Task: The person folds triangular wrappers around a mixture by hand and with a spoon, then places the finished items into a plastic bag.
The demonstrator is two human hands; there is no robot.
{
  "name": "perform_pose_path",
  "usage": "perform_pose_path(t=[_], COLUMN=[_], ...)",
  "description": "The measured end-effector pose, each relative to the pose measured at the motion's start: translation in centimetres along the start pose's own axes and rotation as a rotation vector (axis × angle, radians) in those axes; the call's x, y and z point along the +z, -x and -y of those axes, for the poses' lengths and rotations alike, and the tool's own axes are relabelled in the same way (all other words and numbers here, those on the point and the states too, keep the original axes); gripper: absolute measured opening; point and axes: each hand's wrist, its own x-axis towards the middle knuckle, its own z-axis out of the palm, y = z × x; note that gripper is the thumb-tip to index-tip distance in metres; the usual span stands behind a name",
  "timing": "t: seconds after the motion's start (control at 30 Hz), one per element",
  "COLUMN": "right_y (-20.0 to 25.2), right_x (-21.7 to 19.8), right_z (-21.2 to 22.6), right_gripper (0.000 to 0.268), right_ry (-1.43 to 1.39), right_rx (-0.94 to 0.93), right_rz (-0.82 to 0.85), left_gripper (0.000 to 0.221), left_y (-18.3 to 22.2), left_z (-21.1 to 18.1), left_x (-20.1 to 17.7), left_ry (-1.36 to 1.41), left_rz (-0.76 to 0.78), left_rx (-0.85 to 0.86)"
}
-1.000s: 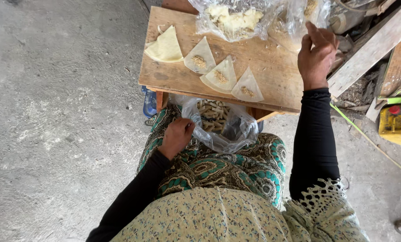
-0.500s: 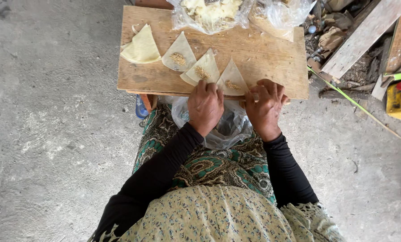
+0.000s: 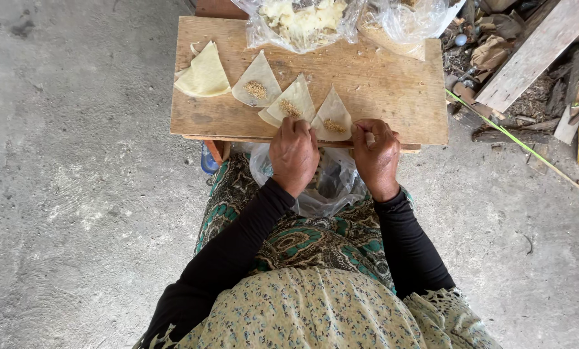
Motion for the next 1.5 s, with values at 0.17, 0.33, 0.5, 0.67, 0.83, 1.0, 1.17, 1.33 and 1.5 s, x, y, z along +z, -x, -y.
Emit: perform_pose_path(t=[0.17, 0.33, 0.5, 0.67, 0.83, 1.0, 1.17, 1.33, 1.5], right_y=[-0.3, -0.7, -0.6, -0.9, -1.1, -1.4, -1.6, -1.9, -2.3], right_x=[-0.1, -0.5, -0.7, -1.3, -1.6, -1.0, 0.8, 1.5, 0.3], right_z=[1.3, 1.8, 1.8, 2.2, 2.6, 1.4, -0.2, -0.1, 0.3], right_gripper=[0.009, 0.015, 0.014, 0.020, 0.030, 0.022, 0.015, 0.014, 0.019], right_ry=[-0.090, -0.146, -0.187, -0.051, 0.132, 0.097, 0.148, 0.244, 0.196], right_rx=[0.045, 0.172, -0.019, -0.264, -0.344, -0.374, -0.387, -0.311, -0.420], right_rz=[0.030, 0.166, 0.189, 0.262, 0.318, 0.294, 0.166, 0.084, 0.150], left_gripper=[0.011, 0.008, 0.023, 0.021, 0.023, 0.016, 0.011, 0.015, 0.006], left_y=[-0.3, -0.6, -0.9, -1.3, -1.5, -1.8, -2.8, -4.4, -3.9], left_z=[-0.4, -1.0, -0.4, -0.1, 0.5, 0.8, 1.1, 1.7, 1.1], left_x=[0.1, 0.8, 1.1, 1.4, 2.1, 1.7, 1.8, 3.7, 3.2], left_ry=[0.164, 0.321, 0.350, 0.321, 0.335, 0.235, 0.201, 0.277, 0.256], left_rz=[-0.003, 0.038, 0.059, 0.114, 0.107, 0.250, 0.384, 0.414, 0.359], left_rx=[0.048, 0.134, 0.140, 0.112, 0.227, 0.261, 0.268, 0.243, 0.206])
